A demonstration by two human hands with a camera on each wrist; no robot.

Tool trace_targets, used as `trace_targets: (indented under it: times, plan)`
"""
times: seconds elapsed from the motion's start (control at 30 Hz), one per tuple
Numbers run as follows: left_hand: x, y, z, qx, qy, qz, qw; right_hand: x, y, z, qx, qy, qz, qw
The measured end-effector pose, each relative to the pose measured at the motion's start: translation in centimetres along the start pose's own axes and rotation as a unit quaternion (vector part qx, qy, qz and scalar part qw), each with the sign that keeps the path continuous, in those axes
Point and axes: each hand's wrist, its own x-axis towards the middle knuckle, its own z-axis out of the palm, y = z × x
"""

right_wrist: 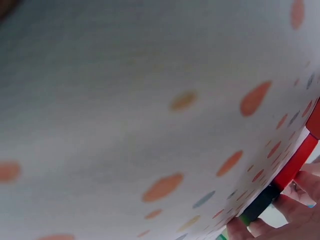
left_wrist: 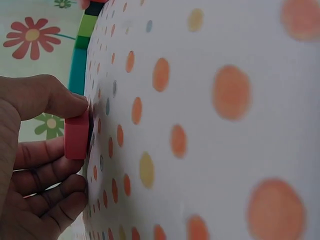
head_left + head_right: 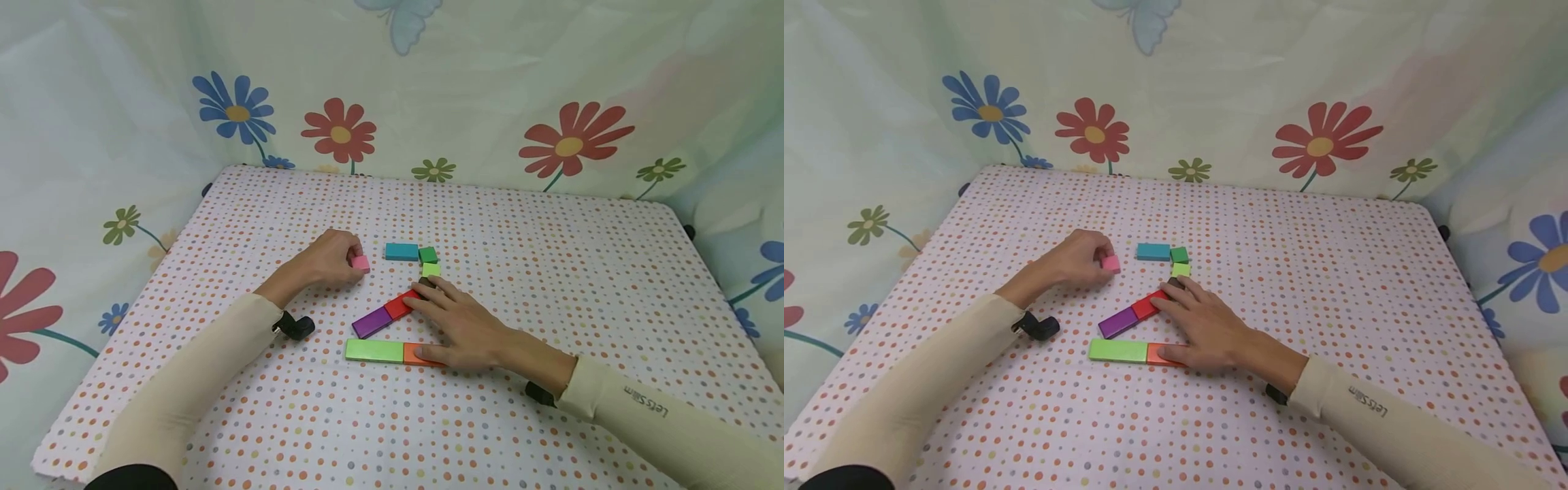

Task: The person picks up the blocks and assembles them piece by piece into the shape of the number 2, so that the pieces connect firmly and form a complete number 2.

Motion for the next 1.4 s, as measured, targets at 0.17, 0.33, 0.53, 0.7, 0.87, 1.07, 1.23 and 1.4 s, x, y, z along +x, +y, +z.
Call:
trace_targets:
  times: [0.17, 0.33, 0.53, 0.7, 0.87, 1.07, 1.23, 1.4]
  plan:
    - [0.8, 0.3, 0.0, 0.006, 0.006, 0.005, 1.0000, 0.0, 0.1, 0.0, -0.005, -0.001, -0.003, 1.000]
    - [1.5, 0.5, 0.0, 0.015, 0.013, 0.008, 0.9998, 0.0, 0.1, 0.0, -0.007, -0.008, 0.002, 1.000]
    - [2.0, 0.4, 0.3, 0.012, 0.015, 0.005, 0.9998, 0.1, 0.1, 0.0, -0.008, -0.013, 0.003, 1.000]
    - [2.4, 0.6, 0.4, 0.018, 0.016, -0.002, 0.9997, 0.1, 0.1, -0.1, -0.011, -0.016, 0.007, 1.000]
    - [2.7, 0.9, 0.4, 0.025, 0.013, -0.015, 0.9995, 0.1, 0.2, -0.1, -0.011, -0.015, 0.004, 1.000]
    - [3.1, 0.8, 0.7, 0.025, 0.013, -0.007, 0.9996, 0.1, 0.2, -0.1, -0.005, -0.017, 0.004, 1.000]
    - [3.1, 1.0, 0.6, 0.025, 0.007, -0.020, 0.9995, 0.1, 0.1, -0.1, -0.005, -0.019, 0.004, 1.000]
    - [2.8, 1.2, 0.5, 0.027, 0.002, -0.028, 0.9992, 0.1, 0.1, -0.3, -0.006, -0.024, 0.007, 1.000]
